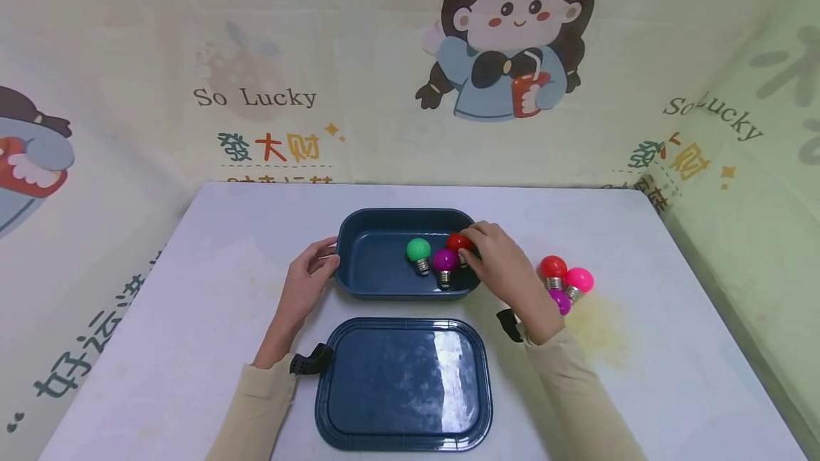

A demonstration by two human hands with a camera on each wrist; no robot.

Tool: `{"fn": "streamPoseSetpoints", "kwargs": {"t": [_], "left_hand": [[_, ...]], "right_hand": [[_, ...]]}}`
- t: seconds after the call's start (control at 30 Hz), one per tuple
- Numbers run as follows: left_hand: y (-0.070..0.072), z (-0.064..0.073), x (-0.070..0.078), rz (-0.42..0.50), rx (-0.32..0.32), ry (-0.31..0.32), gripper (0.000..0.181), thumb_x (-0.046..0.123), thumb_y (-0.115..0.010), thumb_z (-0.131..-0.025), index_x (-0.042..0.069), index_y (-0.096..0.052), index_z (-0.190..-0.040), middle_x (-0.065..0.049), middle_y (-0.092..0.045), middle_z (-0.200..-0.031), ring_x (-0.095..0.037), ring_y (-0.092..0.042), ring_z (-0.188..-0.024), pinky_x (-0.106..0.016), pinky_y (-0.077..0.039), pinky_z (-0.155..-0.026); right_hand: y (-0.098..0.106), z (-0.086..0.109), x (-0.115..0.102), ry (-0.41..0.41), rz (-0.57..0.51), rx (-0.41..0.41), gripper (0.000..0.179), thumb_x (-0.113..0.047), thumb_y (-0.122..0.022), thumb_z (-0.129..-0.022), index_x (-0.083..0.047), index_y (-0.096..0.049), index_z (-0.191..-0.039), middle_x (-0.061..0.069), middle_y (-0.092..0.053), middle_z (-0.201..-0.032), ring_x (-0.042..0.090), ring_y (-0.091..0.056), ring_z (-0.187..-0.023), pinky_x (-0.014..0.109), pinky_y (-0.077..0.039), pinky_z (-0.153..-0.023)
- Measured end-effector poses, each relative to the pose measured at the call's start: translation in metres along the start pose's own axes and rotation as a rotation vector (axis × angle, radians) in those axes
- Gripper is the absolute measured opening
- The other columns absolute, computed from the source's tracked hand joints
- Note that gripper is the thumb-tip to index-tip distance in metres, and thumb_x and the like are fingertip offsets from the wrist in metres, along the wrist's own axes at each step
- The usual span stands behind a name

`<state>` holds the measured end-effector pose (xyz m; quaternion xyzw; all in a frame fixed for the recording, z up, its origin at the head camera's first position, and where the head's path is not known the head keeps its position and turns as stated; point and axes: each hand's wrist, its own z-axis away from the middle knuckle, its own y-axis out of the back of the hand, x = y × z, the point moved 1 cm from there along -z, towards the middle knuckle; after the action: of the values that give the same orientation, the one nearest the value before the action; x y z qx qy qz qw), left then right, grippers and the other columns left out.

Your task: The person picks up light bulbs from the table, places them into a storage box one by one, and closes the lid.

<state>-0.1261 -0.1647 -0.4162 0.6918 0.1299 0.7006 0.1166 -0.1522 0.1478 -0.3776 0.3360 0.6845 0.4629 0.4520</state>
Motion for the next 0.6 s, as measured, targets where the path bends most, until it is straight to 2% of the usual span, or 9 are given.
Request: {"fn": "streamPoseSetpoints", "kwargs": {"t": [0.27,0.4,0.6], "left_hand": [[-0.002,-0.012,-0.033,0.02,0.009,-0.016,0.045,0.026,-0.057,-0.102,0.013,-0.051,-0.144,-0.016,-0.058,-0.137,-0.028,-0.058,-0.125,-0.014,-0.048,-0.091],[-0.002,-0.014,-0.038,0.015,0.02,-0.036,0.043,0.028,-0.058,-0.101,0.014,-0.054,-0.142,-0.014,-0.06,-0.134,-0.028,-0.059,-0.123,-0.019,-0.05,-0.093],[-0.002,-0.014,-0.036,0.007,0.023,-0.04,0.043,0.029,-0.059,-0.101,0.014,-0.054,-0.141,-0.013,-0.06,-0.133,-0.028,-0.059,-0.122,-0.024,-0.052,-0.095]], "right_hand": [[0.005,0.012,0.011,-0.023,0.025,0.008,0.039,-0.017,-0.076,-0.088,0.001,-0.066,-0.121,0.018,-0.066,-0.119,0.033,-0.061,-0.111,0.043,-0.056,-0.09],[0.008,0.018,0.018,-0.033,0.04,0.008,0.04,-0.016,-0.077,-0.087,0.0,-0.066,-0.122,0.019,-0.065,-0.12,0.034,-0.061,-0.113,0.044,-0.057,-0.089],[0.012,0.028,0.032,-0.026,0.06,0.026,0.038,-0.012,-0.077,-0.086,0.001,-0.066,-0.12,0.02,-0.065,-0.118,0.036,-0.061,-0.111,0.046,-0.057,-0.088]]}}
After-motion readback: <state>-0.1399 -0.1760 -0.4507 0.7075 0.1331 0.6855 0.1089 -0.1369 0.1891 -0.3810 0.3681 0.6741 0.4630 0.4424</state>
